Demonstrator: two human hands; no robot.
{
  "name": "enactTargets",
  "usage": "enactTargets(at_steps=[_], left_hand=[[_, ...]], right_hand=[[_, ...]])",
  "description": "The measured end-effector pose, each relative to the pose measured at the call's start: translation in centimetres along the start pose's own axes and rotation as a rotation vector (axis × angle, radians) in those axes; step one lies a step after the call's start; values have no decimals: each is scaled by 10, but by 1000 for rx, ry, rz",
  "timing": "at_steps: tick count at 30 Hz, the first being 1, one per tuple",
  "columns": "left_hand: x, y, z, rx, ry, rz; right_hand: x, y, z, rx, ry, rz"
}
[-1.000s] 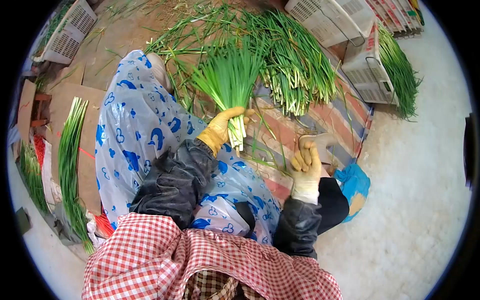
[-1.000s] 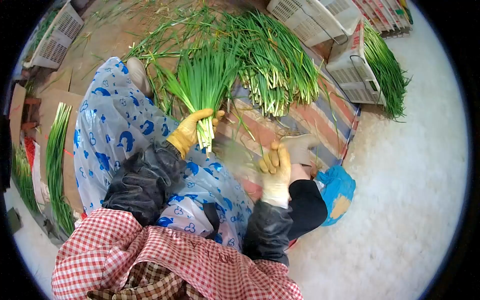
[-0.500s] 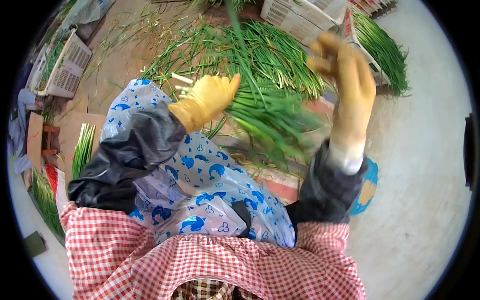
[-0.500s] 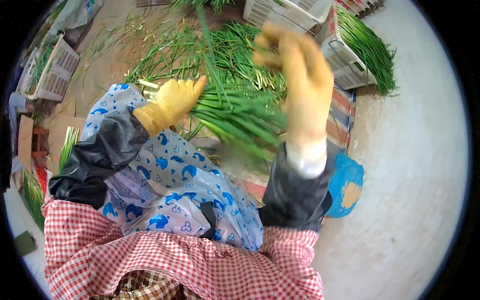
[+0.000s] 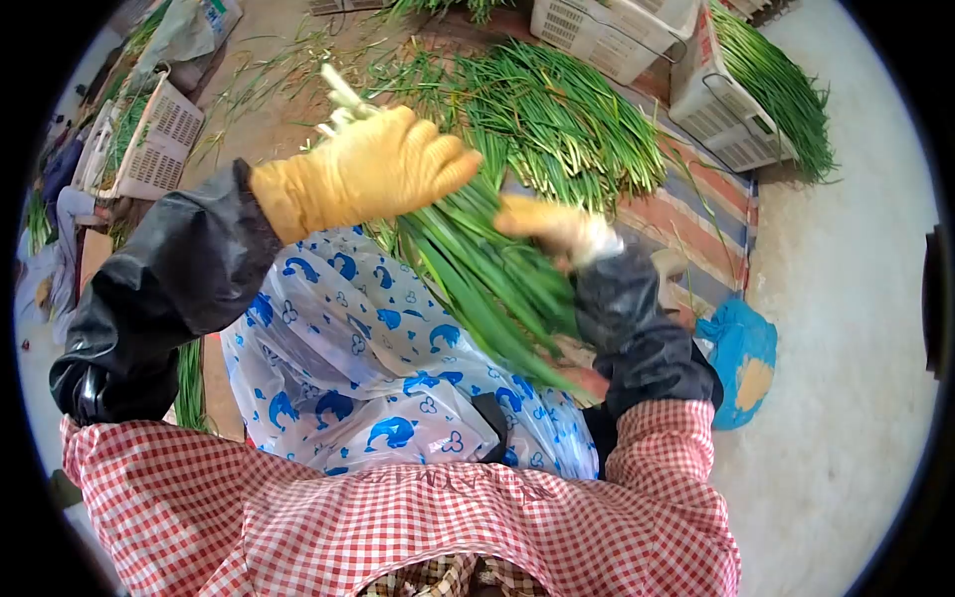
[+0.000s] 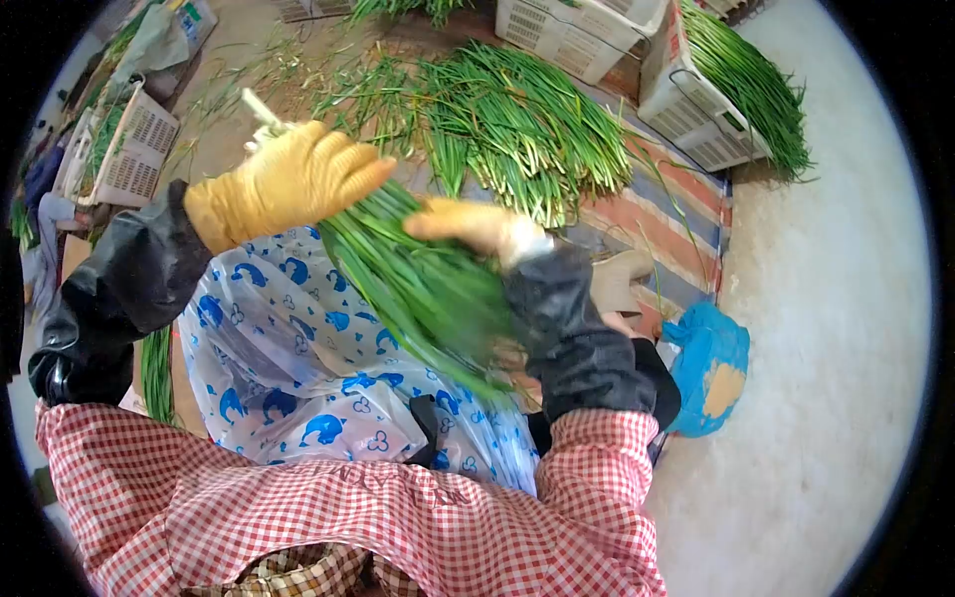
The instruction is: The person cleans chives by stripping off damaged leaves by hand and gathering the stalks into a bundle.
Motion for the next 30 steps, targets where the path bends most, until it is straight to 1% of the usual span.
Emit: enactTargets(at_steps=[1, 2, 3, 4, 5, 6, 7, 8, 9, 10, 11, 12, 13, 14, 15, 16, 17, 19, 20, 21, 22, 23, 25, 26, 27, 28, 29, 30], left_hand=[[0, 0, 4, -58, 31, 75], [-1, -3, 10, -70, 102, -47], [-9, -3, 16, -64, 98, -54], [-17, -4, 23, -25, 109, 81], [-20, -5, 27, 13, 121, 218], [-23, -7, 26, 179, 241, 119], [-23, -6, 31, 182, 244, 121], [-28, -3, 26, 431, 318, 72], [-34, 4, 24, 680, 389, 19], [-46, 16, 25, 883, 579, 45], [-65, 28, 42, 888, 580, 48], [-90, 49, 57, 1138, 1195, 229], [-108, 65, 71, 1338, 1825, 433], [-105, 71, 79, 1354, 1823, 439], [-113, 75, 101, 1477, 2511, 279], [-111, 76, 125, 1478, 3222, 35], [-112, 76, 140, 1102, 3307, -202], [-81, 47, 142, 1287, 3095, -63], [-88, 44, 147, 1296, 3103, -46], [-100, 41, 152, 1321, 3070, -151], [-111, 36, 156, 1338, 3034, -252], [-115, 27, 156, 1332, 3045, -240], [-121, 8, 164, 1383, 3211, -121], [-107, -5, 158, 1306, 3310, -77], [-110, -19, 159, 1334, 3314, -7], [-121, -38, 167, 1304, 3323, 47], [-130, -55, 176, 1273, 3327, 105], [-113, -66, 171, 1340, 3431, -63]], right_hand=[[4, 2, 29, 91, -319, -85], [-11, 9, 36, 123, -431, -45], [-27, 16, 44, 155, -543, 0], [-38, 17, 55, 182, -551, 12], [-34, 16, 78, 196, -538, 13], [-39, 17, 80, 268, -569, 39], [-42, 19, 81, 338, -601, 66], [-21, 15, 106, 334, -602, 69], [22, 9, 152, 405, -290, 235], [32, 10, 156, 443, -130, 309], [42, 11, 160, 466, 34, 390], [21, 14, 139, 442, -390, 235], [18, 12, 135, 439, -525, 172], [14, 11, 132, 426, -661, 109], [11, 9, 128, 403, -792, 48], [10, 6, 124, 366, -783, 58], [6, 3, 120, 331, -774, 70], [-23, 0, 97, 360, -842, 34], [-31, -1, 92, 297, -681, 264], [-34, 0, 91, 234, -507, 488], [-37, 0, 83, 386, -169, 519], [-36, 0, 86, 380, -158, 519], [-28, 7, 91, 418, 669, 642], [-41, 10, 62, 337, 583, 729], [-3, 17, 68, 211, 560, 688], [6, 23, 52, 230, 456, 652], [5, 31, 27, 43, 442, 631], [-7, 35, 4, 9, 315, 595]])
Point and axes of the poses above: each hand's wrist, its own y-axis away from the middle knuckle, its own x-axis out of the back of the hand, z = x × y, the point moved 4 cm from there along -y, towards the middle knuckle, and after that the axes turned 12 degrees about x, right-handed, at the moved point
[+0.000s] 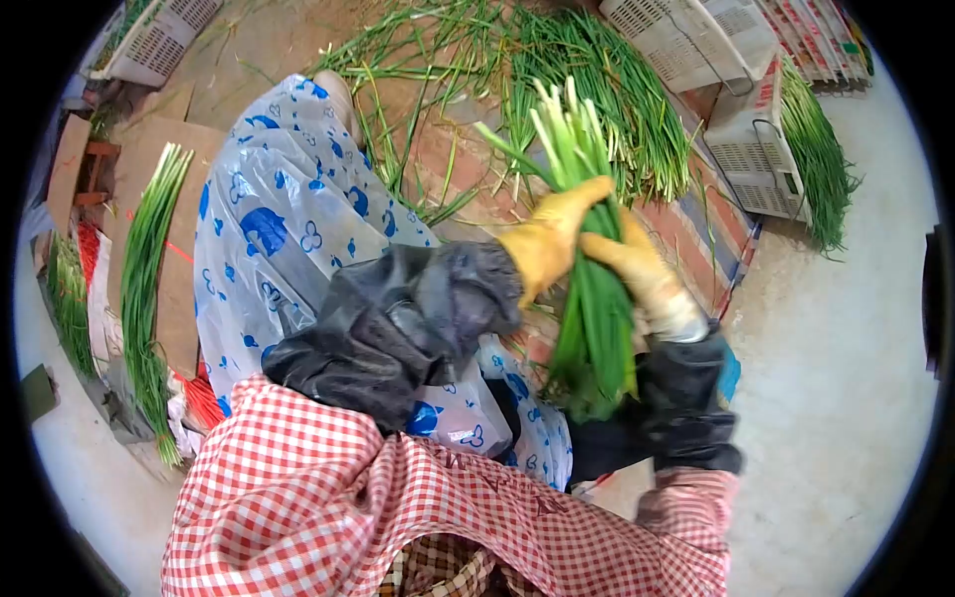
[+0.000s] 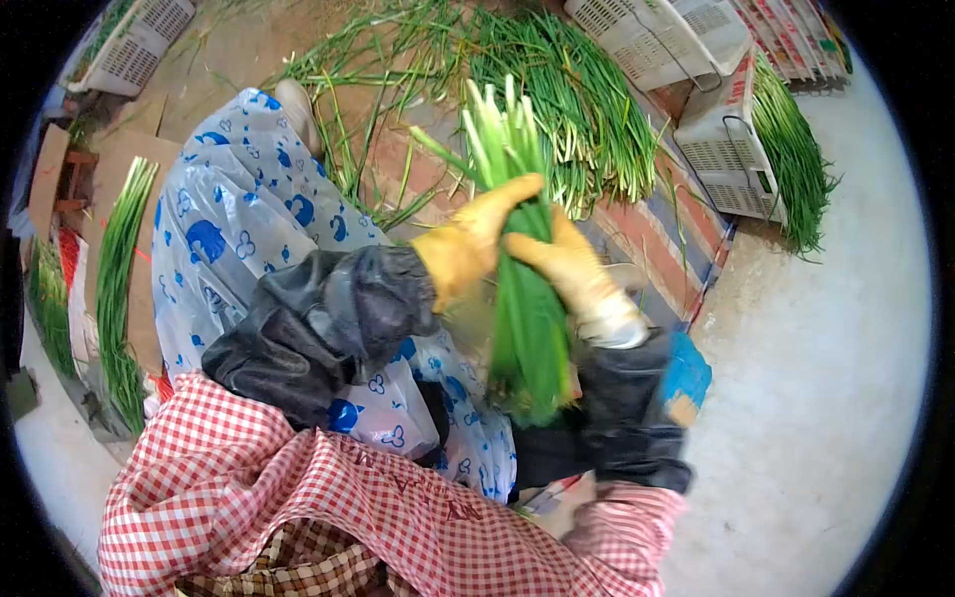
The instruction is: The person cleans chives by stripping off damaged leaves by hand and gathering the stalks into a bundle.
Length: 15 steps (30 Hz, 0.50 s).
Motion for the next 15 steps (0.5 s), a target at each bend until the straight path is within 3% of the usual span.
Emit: enactTargets(at_steps=[1, 4, 6, 7, 8, 9, 11, 12, 13, 15], left_hand=[[-19, 6, -6, 122, 80, 34], [-13, -17, -39, 219, 209, -39], [7, -18, -56, 225, 272, -89], [16, -17, -63, 396, 369, 59], [33, -18, -66, 496, 402, -7], [54, -21, -73, 591, 434, -75], [91, -29, -83, 591, 499, -144], [101, -30, -83, 587, 541, -225], [113, -36, -86, 591, 544, -221], [128, -39, -90, 497, 94, -175]], right_hand=[[10, 1, -8, -189, -28, -28], [35, -3, -3, -413, -33, -89], [38, -1, 12, -687, -27, -55], [45, -2, 34, -792, -116, 7], [45, -8, 50, -857, -80, 2], [44, -14, 65, -918, -44, -5], [25, -17, 99, -999, -345, -4], [10, -21, 81, -1049, -164, -40], [10, -14, 119, -1154, -368, -109], [15, -6, 164, -925, -123, -235]])
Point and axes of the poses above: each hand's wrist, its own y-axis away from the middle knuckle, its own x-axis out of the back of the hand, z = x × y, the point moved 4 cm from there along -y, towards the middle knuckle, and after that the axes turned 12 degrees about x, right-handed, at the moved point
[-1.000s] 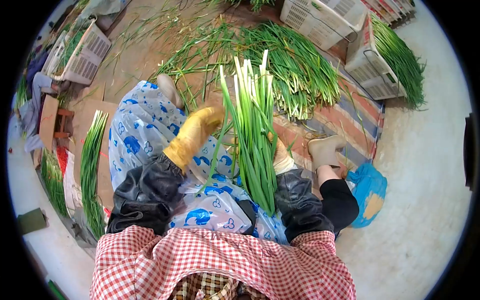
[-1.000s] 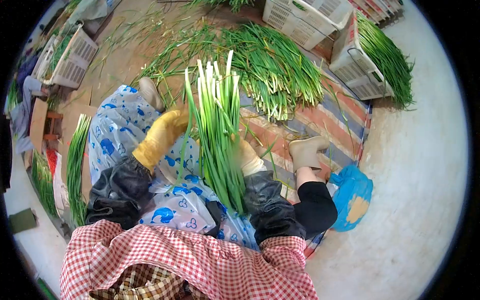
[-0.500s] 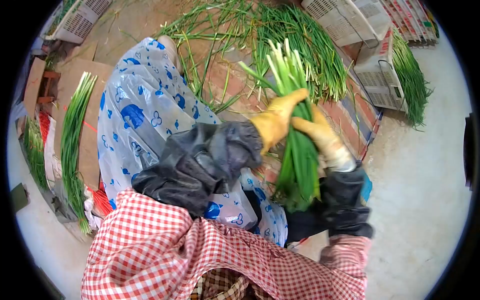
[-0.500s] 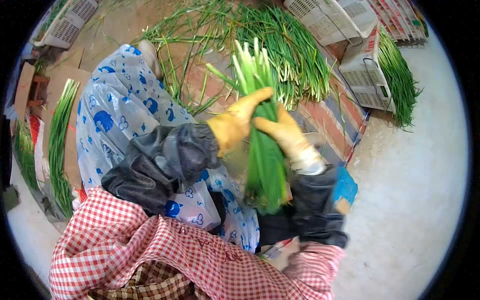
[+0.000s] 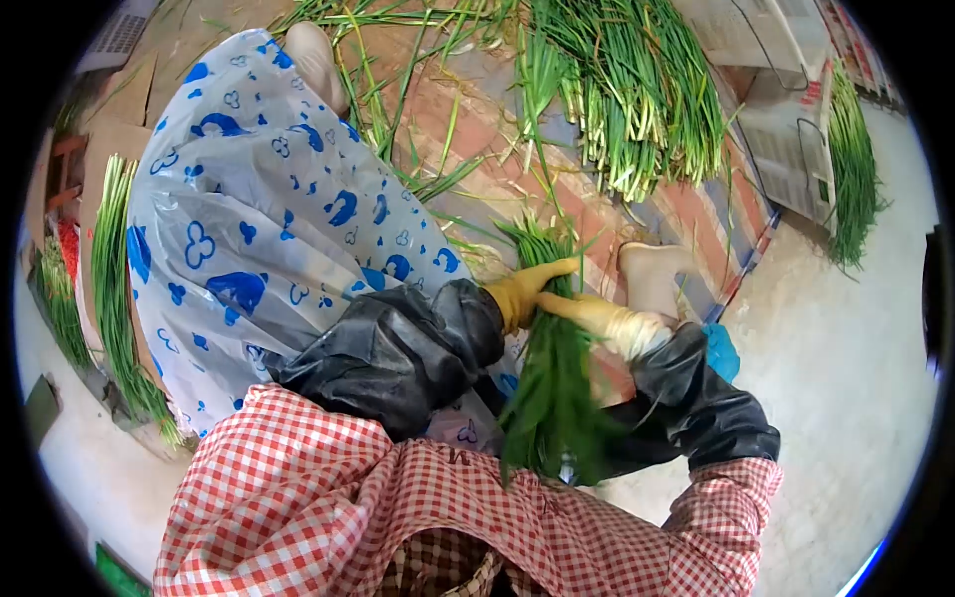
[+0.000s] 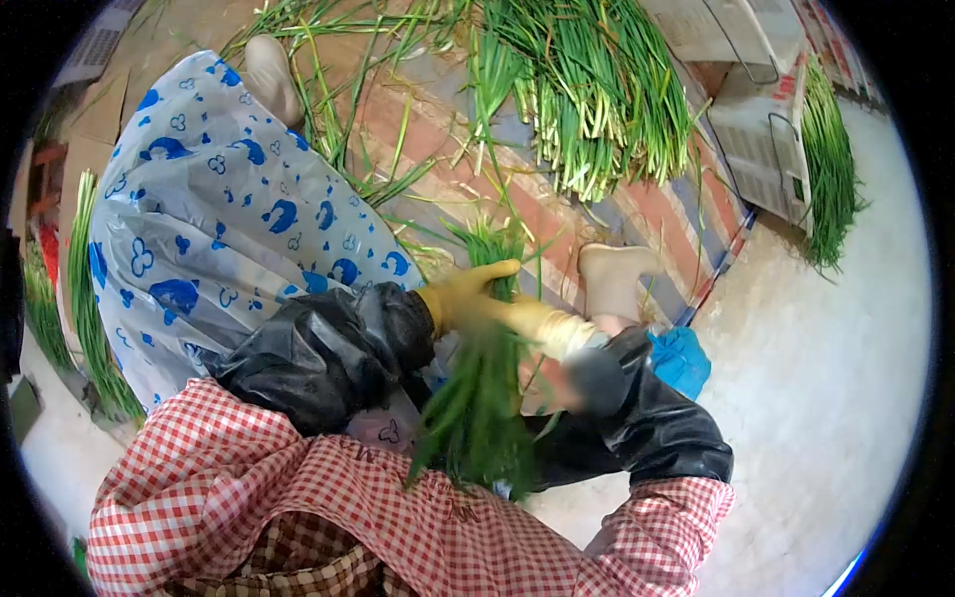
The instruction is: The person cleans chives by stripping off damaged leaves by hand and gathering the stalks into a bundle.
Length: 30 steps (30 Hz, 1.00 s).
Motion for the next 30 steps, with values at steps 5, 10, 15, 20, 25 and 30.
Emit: enactTargets(at_steps=[5, 10, 15, 20, 25, 30], left_hand=[[-47, 47, 19, 220, -228, 348], [-102, 109, 65, 112, -461, 496], [-205, 228, 71, 60, -1077, 627], [-216, 284, 9, 156, -1042, 650], [-150, 301, -64, 70, -844, 760], [-123, 319, -106, -68, -692, 809]], right_hand=[[-62, 61, -27, 423, 536, 260], [-54, 112, -15, 707, -153, 87], [58, 129, -30, 1379, 28, 693], [-9, 149, -89, 1609, -242, 904], [-42, 18, -81, 1280, 195, 1155], [57, 0, -32, 1118, 160, 1236]])
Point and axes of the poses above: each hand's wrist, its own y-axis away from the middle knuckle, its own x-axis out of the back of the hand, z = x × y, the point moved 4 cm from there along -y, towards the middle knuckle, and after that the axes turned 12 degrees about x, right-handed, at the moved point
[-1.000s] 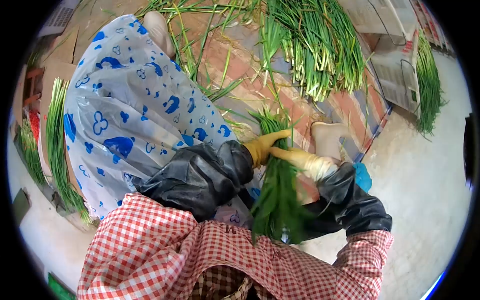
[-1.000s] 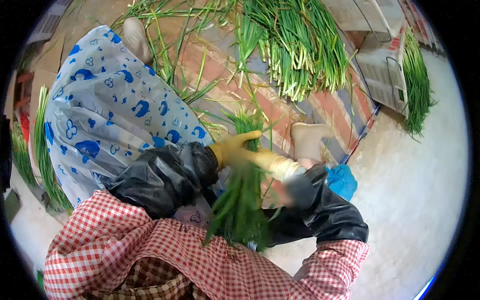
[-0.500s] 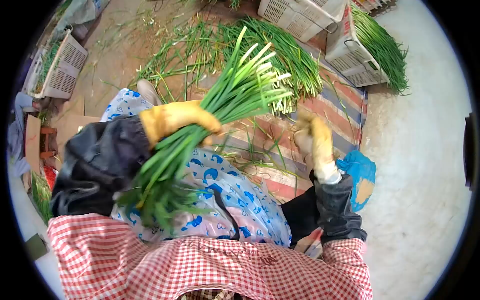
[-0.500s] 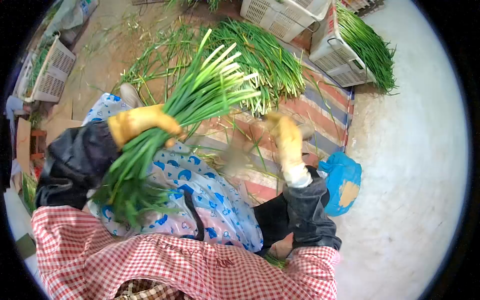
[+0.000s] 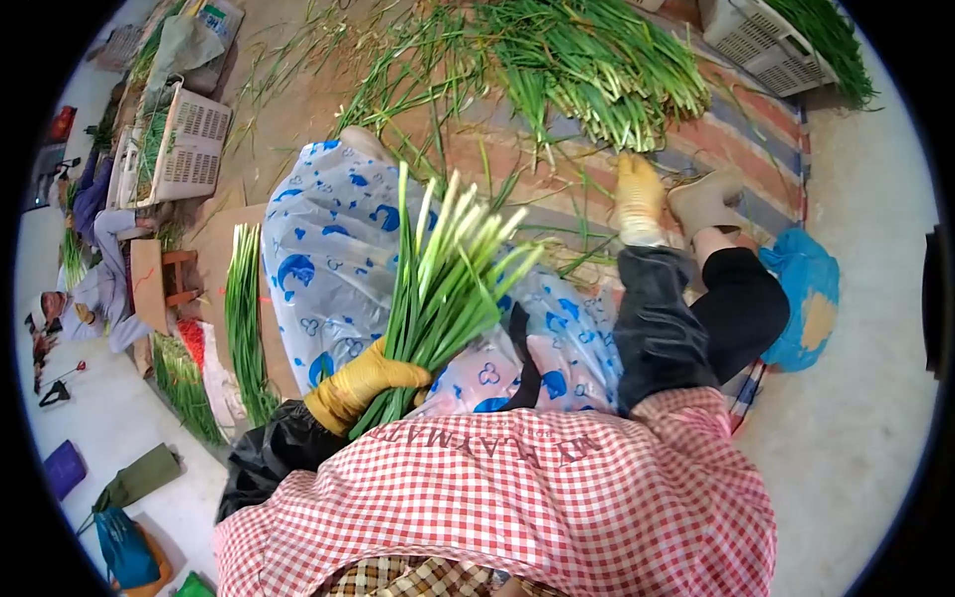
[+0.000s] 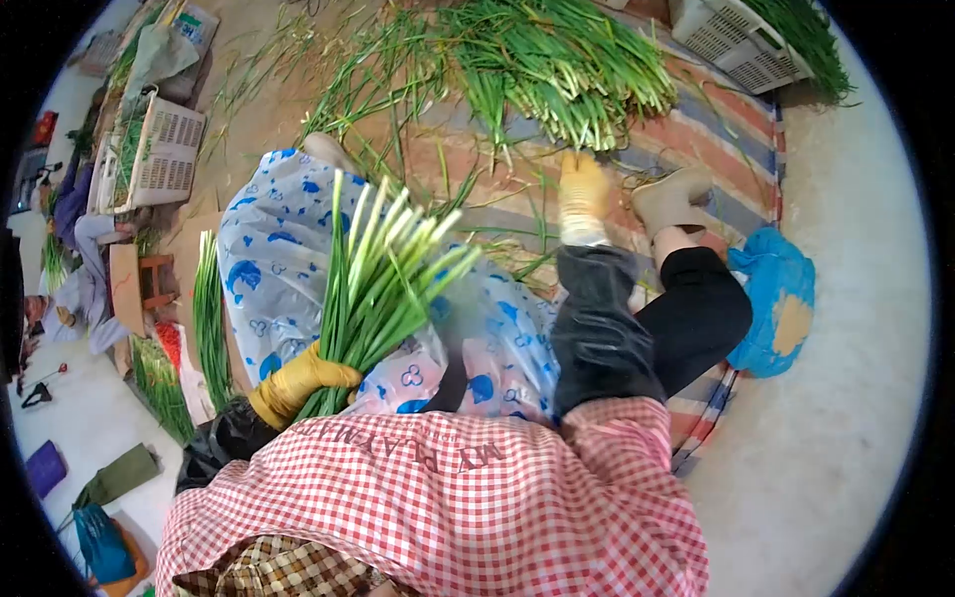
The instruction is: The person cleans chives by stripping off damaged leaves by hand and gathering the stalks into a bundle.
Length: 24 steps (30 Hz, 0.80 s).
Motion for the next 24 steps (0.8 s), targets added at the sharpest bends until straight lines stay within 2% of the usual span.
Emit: enactTargets(at_steps=[1, 2, 4, 6, 8, 10, 13, 15, 17, 18, 19, 20, 21, 23, 24], left_hand=[[7, -5, -5, -30, 14, 16], [12, -10, -6, -64, 20, 25], [5, -11, -1, -15, 3, 48], [-7, -9, 5, -119, -7, 97], [-18, -10, 5, -186, 45, 76], [-10, -11, -2, -121, 31, 138], [0, -13, -12, -76, 42, 179], [3, -14, -15, -74, 30, 186], [3, -13, -12, -104, 25, 210], [6, -12, -12, -104, 22, 210], [9, -11, -13, -99, 25, 212], [12, -12, -15, -94, 32, 211], [13, -13, -15, -92, 41, 222], [11, -10, -9, -104, 54, 218], [11, -10, -7, -111, 66, 217]], right_hand=[[7, 4, -17, 43, -71, -43], [18, 19, -65, 162, -141, -62], [7, 55, -129, 295, -322, -401], [-10, 92, -174, 370, -253, -747], [-24, 107, -191, 483, 186, -860], [-32, 111, -189, 471, 153, -774], [-27, 99, -185, 617, 254, -521], [-28, 75, -160, 658, 383, -439], [-11, 33, -125, 513, 604, -451], [0, 8, -89, 491, 565, -239], [19, -16, -50, 398, 644, -194], [44, -31, -11, 219, 765, -260], [68, -28, 19, 233, 858, -416], [78, -25, 40, 72, 797, -441], [70, -15, 46, -95, 642, -312]])
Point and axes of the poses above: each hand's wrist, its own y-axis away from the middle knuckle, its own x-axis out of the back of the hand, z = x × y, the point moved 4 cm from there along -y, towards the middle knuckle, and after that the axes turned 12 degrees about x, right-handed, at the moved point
